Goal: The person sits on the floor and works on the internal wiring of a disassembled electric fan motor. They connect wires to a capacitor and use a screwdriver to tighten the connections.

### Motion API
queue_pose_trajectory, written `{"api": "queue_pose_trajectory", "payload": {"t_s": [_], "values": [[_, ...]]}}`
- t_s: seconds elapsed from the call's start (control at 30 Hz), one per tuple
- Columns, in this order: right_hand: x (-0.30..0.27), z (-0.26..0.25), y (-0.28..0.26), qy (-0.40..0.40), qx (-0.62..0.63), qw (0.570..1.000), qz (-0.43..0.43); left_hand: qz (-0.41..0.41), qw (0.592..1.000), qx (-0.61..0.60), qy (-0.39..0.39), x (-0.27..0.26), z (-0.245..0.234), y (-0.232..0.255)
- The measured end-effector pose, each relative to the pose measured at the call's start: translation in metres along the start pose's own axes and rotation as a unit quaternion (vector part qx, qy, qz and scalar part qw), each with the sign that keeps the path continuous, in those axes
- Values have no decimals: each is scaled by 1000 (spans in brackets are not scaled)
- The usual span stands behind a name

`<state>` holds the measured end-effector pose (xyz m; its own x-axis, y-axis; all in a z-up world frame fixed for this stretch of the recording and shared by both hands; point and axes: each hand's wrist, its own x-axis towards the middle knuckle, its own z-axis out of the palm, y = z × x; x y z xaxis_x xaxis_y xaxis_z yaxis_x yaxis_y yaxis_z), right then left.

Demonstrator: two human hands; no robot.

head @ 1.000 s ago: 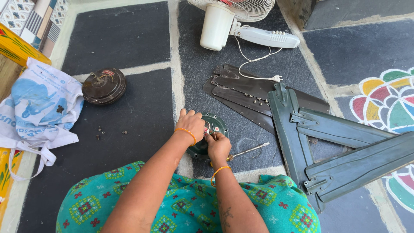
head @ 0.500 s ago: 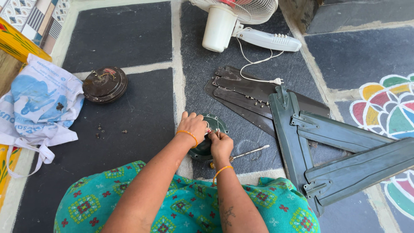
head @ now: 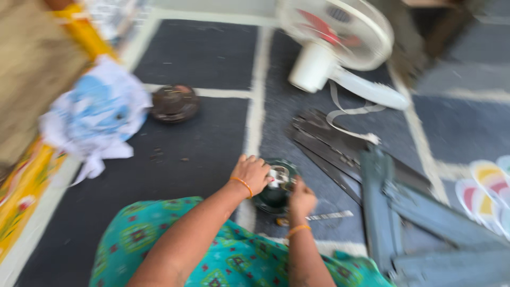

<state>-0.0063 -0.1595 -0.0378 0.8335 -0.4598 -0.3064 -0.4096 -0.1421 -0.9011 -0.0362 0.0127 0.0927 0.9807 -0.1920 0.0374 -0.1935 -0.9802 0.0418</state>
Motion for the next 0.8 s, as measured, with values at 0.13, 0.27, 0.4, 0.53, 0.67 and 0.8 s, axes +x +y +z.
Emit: {"api": "queue_pose_trajectory", "payload": {"t_s": [0.13,0.27,0.4,0.53,0.67,0.8], "values": [[17,3,14,17,93,990,-102,-50,998,24,-17,-36,-16,-66],[34,4,17,9,191,965,-181,-142,984,52,-90,-79,-33,-162],[23,-10,18,-20,213,933,-291,-306,949,15,-74,-137,-23,-254],[-6,-24,18,-46,91,936,-336,-399,914,-19,-79,-185,19,-326],[-42,-28,16,-3,-190,888,-419,-411,911,7,-39,-211,64,-382],[-62,-35,16,-15,-210,881,-423,-398,916,48,32,-208,104,-420]]}}
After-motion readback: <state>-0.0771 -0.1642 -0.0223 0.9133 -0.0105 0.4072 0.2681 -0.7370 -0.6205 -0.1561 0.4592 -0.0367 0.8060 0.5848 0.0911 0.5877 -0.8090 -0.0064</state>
